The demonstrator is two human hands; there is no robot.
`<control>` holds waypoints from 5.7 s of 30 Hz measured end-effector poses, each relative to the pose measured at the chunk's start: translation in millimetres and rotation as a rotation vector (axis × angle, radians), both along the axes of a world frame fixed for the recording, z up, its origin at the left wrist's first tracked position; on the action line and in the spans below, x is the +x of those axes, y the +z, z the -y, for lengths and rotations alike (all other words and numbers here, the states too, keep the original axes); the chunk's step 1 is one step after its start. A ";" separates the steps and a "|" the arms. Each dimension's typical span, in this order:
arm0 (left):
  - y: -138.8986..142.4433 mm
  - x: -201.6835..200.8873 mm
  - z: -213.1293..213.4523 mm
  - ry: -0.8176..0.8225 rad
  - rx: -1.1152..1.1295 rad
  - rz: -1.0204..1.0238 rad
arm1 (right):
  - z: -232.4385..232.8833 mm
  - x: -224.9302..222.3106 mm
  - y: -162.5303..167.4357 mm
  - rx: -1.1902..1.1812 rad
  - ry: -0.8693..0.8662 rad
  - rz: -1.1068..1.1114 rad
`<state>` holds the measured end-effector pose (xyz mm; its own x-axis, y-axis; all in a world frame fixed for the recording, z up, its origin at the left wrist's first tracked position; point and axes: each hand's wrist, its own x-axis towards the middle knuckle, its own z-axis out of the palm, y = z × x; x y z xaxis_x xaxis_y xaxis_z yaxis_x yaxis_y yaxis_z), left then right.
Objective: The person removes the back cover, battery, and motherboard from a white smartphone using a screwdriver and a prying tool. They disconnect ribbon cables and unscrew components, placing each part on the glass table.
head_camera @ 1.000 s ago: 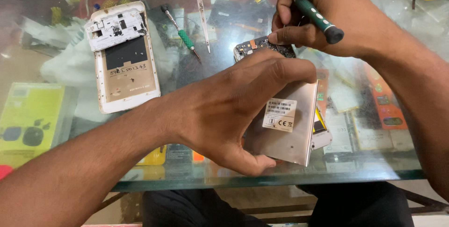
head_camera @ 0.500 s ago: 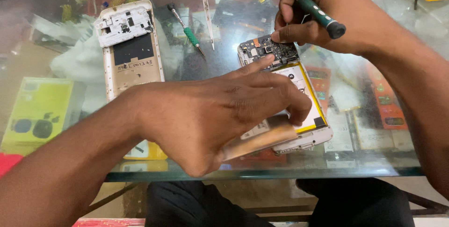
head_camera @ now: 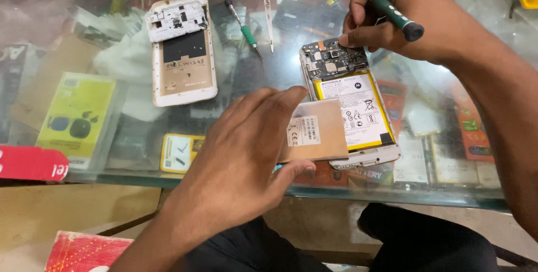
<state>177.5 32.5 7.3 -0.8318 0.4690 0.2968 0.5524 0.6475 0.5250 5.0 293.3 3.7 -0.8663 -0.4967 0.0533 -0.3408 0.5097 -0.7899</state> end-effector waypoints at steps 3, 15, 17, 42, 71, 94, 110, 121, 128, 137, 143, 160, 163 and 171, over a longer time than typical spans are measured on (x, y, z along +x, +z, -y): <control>-0.8 -8.9 12.3 -0.089 -0.016 -0.114 | 0.7 1.1 0.4 0.024 -0.017 -0.020; -17.2 -24.2 26.9 -0.117 -0.017 0.019 | 1.5 1.3 4.1 0.117 0.006 -0.048; -15.4 -24.4 28.1 -0.154 -0.039 -0.166 | 0.8 1.2 3.6 0.138 0.006 -0.064; -18.1 1.9 -1.1 0.230 -0.007 -0.280 | 23.3 39.9 6.6 -0.164 0.180 0.092; -20.1 -5.1 1.2 0.152 -0.152 -0.313 | 45.3 73.2 18.9 -0.291 0.159 -0.348; -23.5 -7.9 0.9 0.164 -0.164 -0.312 | 47.1 71.2 20.1 -0.234 0.201 -0.350; -21.6 -7.6 1.3 0.156 -0.154 -0.298 | 45.6 73.5 19.4 -0.249 0.208 -0.364; -24.5 -9.0 0.8 0.158 -0.164 -0.322 | 44.5 72.6 19.0 -0.256 0.189 -0.316; -23.1 -8.6 1.6 0.150 -0.150 -0.325 | 44.1 74.4 18.0 -0.284 0.200 -0.346; -22.8 -8.1 1.2 0.147 -0.147 -0.328 | 31.3 71.2 12.1 -0.194 0.269 -0.605; -23.6 -8.1 1.6 0.149 -0.149 -0.330 | 33.1 73.7 15.2 -0.270 0.249 -0.344; -23.1 -8.7 1.6 0.155 -0.151 -0.316 | 39.3 68.7 13.7 -0.353 0.280 -0.343; -22.4 -8.4 1.2 0.155 -0.149 -0.324 | 39.1 70.2 17.4 -0.315 0.301 -0.322; -21.2 -8.0 0.4 0.163 -0.158 -0.302 | 46.7 73.0 23.0 -0.238 0.177 -0.355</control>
<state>169.6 32.0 -13.9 -0.7852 0.3973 0.4750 0.5503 0.7995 0.2408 78.0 246.6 26.7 -0.6770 -0.5732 0.4616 -0.6768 0.2384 -0.6965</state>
